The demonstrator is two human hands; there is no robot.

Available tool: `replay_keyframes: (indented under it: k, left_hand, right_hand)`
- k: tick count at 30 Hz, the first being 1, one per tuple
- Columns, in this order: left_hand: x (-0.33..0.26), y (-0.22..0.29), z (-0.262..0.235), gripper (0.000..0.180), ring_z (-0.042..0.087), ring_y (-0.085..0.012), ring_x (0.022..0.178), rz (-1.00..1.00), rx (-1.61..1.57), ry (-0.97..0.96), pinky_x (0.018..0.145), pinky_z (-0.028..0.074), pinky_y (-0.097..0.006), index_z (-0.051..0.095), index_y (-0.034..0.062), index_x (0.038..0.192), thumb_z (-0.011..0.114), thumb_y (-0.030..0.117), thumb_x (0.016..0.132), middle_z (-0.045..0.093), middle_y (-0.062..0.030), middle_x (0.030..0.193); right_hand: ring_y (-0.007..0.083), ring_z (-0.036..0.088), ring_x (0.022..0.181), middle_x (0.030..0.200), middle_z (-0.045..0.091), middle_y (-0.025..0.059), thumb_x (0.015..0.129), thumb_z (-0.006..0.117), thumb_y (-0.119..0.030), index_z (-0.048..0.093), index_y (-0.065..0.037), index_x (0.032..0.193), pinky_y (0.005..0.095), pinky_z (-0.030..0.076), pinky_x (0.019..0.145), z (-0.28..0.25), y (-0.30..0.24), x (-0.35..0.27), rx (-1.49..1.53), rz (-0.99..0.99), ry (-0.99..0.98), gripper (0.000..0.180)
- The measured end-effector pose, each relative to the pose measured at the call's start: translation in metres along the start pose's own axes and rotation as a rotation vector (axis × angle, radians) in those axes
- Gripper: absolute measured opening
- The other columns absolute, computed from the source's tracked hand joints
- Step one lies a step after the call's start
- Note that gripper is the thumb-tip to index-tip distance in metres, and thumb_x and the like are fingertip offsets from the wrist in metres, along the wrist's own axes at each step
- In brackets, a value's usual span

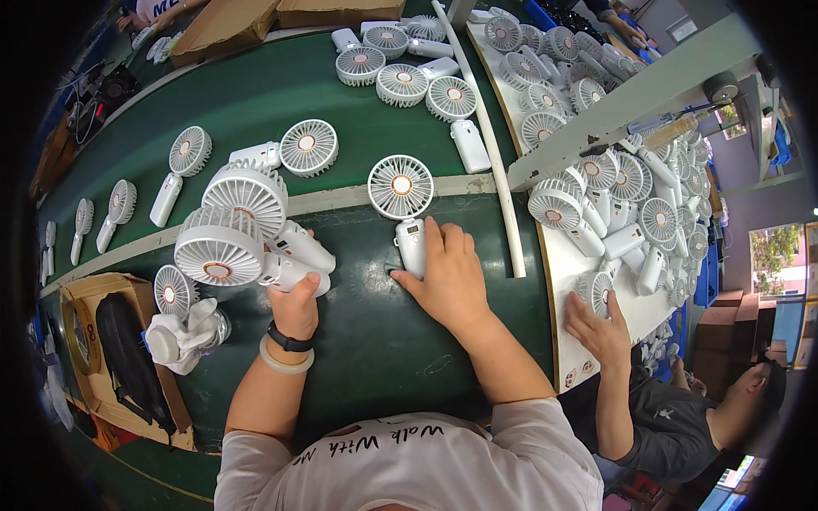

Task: The person assembles white portable fans on a green workbench. They pick up fan heads and handles, connect them, and test the fans by pressing buttons to ensure the blades spin. The person then stacks the assembled fans together in groups before placing them on the table.

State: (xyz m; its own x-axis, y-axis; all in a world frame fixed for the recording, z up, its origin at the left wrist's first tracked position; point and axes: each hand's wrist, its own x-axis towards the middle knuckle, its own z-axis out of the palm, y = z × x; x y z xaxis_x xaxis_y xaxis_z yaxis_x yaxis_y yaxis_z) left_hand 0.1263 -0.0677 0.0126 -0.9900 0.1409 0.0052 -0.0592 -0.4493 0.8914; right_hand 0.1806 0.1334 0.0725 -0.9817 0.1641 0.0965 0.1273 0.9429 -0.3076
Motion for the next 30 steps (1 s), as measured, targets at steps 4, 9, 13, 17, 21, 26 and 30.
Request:
replay_keyframes:
  k: [4, 9, 13, 17, 21, 26, 30]
  left_hand:
    - [0.002, -0.001, 0.001, 0.081, 0.052, -0.0261, 0.107, 0.019, -0.016, 0.004, 0.092, 0.042, -0.041, 0.025, 0.0076, 0.135, 0.069, 0.009, 0.067, 0.048, -0.0177, 0.121]
    - [0.002, 0.001, 0.0, 0.082, 0.052, -0.0261, 0.107, -0.002, -0.005, 0.002, 0.092, 0.042, -0.04, 0.025, 0.0077, 0.135, 0.069, 0.009, 0.066, 0.048, -0.0176, 0.121]
    - [0.002, 0.003, 0.0, 0.077, 0.051, -0.0257, 0.109, -0.002, 0.005, -0.006, 0.093, 0.041, -0.039, 0.03, 0.0049, 0.133, 0.069, 0.008, 0.066, 0.049, -0.0173, 0.121]
    - [0.003, 0.002, -0.002, 0.07, 0.051, -0.0247, 0.111, 0.001, -0.002, 0.008, 0.094, 0.041, -0.038, 0.036, 0.0027, 0.128, 0.068, 0.008, 0.066, 0.05, -0.0153, 0.121]
    - [0.002, 0.004, -0.001, 0.069, 0.05, -0.0246, 0.112, -0.02, -0.035, 0.042, 0.096, 0.039, -0.039, 0.036, 0.0031, 0.128, 0.069, 0.008, 0.067, 0.05, -0.0144, 0.121]
    - [0.004, 0.005, 0.002, 0.067, 0.049, -0.0234, 0.11, 0.005, -0.096, 0.063, 0.095, 0.039, -0.038, 0.036, 0.0024, 0.127, 0.067, 0.005, 0.068, 0.049, -0.0132, 0.12]
    - [0.003, 0.004, -0.001, 0.06, 0.051, -0.0198, 0.104, 0.044, -0.128, 0.062, 0.091, 0.041, -0.034, 0.039, 0.0004, 0.124, 0.063, -0.001, 0.069, 0.05, -0.0114, 0.116]
  right_hand:
    - [0.0331, 0.05, 0.097, 0.104, 0.05, 0.0194, 0.067, 0.076, -0.033, 0.042, 0.006, 0.123, 0.0395, 0.045, 0.083, -0.001, -0.001, 0.003, -0.029, -0.002, -0.024, 0.077]
    - [0.0286, 0.055, 0.092, 0.099, 0.054, 0.0145, 0.068, 0.075, -0.02, 0.042, 0.006, 0.123, 0.0377, 0.047, 0.08, 0.014, 0.009, 0.007, 0.1, 0.062, -0.014, 0.069]
    - [0.016, 0.058, 0.085, 0.093, 0.055, 0.0041, 0.069, 0.069, 0.0, 0.048, 0.001, 0.118, 0.0315, 0.049, 0.075, 0.02, 0.026, 0.014, 1.567, 0.423, -0.381, 0.054]
    - [0.0292, 0.06, 0.085, 0.096, 0.052, 0.0138, 0.087, 0.057, -0.012, 0.041, -0.008, 0.12, 0.0463, 0.06, 0.062, 0.015, 0.027, 0.036, 2.118, 0.457, -0.631, 0.037]
    - [0.0271, 0.062, 0.087, 0.099, 0.054, 0.014, 0.09, 0.052, -0.013, 0.039, -0.007, 0.12, 0.0366, 0.061, 0.057, -0.014, 0.0, 0.104, 1.749, 0.307, -0.585, 0.033]
    - [0.0228, 0.062, 0.09, 0.101, 0.056, 0.0137, 0.09, 0.052, -0.012, 0.04, 0.0, 0.122, 0.0274, 0.059, 0.067, -0.031, -0.032, 0.237, 1.462, 0.253, -0.339, 0.036]
    - [0.0229, 0.06, 0.093, 0.099, 0.058, 0.0116, 0.081, 0.057, -0.007, 0.05, 0.0, 0.113, 0.0333, 0.053, 0.071, -0.012, -0.04, 0.295, 1.361, -0.074, 0.187, 0.034]
